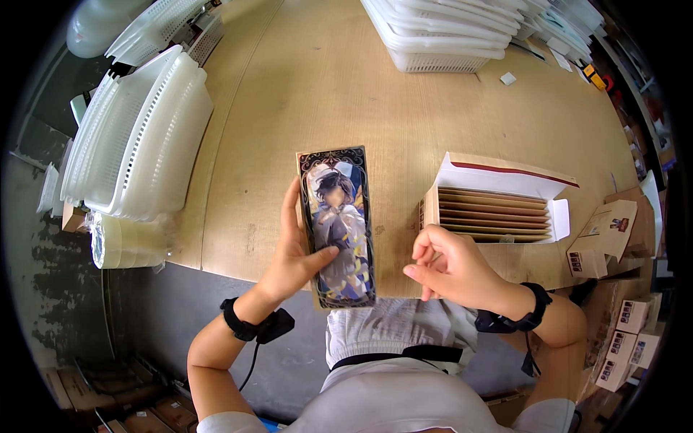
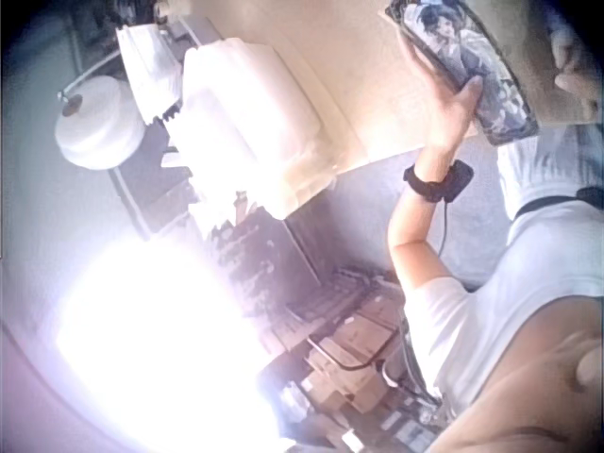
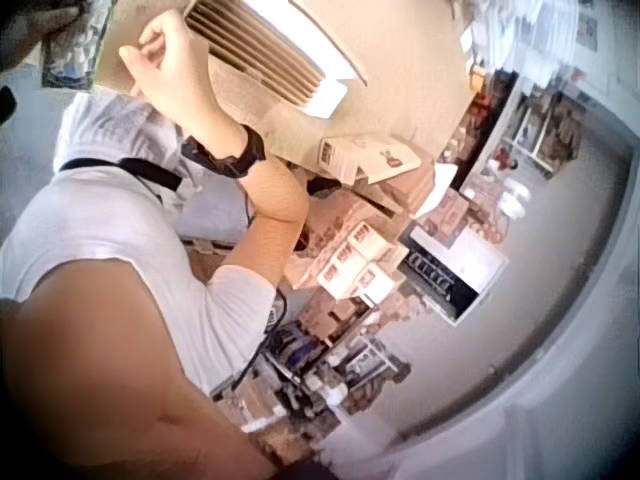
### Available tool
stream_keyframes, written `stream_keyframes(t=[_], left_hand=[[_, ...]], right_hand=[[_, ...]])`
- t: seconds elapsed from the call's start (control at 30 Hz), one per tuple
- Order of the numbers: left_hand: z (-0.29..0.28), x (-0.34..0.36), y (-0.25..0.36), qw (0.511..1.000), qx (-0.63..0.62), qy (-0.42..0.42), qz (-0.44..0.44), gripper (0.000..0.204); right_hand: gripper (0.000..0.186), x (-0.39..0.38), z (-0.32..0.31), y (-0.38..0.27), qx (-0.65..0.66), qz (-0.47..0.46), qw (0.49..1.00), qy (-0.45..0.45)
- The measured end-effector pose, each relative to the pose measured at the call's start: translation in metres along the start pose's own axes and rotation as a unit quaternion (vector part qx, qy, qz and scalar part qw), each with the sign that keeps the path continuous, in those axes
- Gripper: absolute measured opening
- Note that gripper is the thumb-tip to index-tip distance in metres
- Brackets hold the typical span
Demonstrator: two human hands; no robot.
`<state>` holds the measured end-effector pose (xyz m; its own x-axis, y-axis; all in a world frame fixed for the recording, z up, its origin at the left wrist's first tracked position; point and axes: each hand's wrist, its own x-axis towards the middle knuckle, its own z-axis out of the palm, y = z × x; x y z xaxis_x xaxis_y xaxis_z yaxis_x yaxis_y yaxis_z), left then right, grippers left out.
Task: The person opens a small cardboard box on a table and removes several booklets. They open each booklet to reveal an illustrated card inside, then place the cards on the table. The person repeats this process for multiple booklets.
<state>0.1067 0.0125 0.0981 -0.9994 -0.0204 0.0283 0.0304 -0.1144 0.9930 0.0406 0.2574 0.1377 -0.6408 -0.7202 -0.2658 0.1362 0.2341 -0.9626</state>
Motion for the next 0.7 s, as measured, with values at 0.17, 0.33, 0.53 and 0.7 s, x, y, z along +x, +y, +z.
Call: stream_keyframes(t=[0.17, 0.33, 0.53, 0.7], left_hand=[[-0.043, 0.016, -0.01, 0.995, 0.035, 0.039, -0.08, 0.096], [-0.071, 0.065, -0.03, 0.993, 0.066, -0.01, -0.095, 0.086], [-0.083, 0.135, -0.04, 0.975, 0.203, -0.038, -0.079, 0.076], [-0.087, 0.162, -0.038, 0.947, 0.306, -0.025, -0.095, 0.067]], right_hand=[[0.013, -0.027, -0.021, 0.004, -0.117, -0.04, 0.992, 0.031], [0.014, -0.045, -0.044, 0.005, -0.193, -0.041, 0.974, 0.111], [0.035, -0.061, -0.063, 0.008, -0.424, -0.077, 0.872, 0.232], [0.035, -0.054, -0.07, 0.02, -0.585, -0.113, 0.761, 0.256]])
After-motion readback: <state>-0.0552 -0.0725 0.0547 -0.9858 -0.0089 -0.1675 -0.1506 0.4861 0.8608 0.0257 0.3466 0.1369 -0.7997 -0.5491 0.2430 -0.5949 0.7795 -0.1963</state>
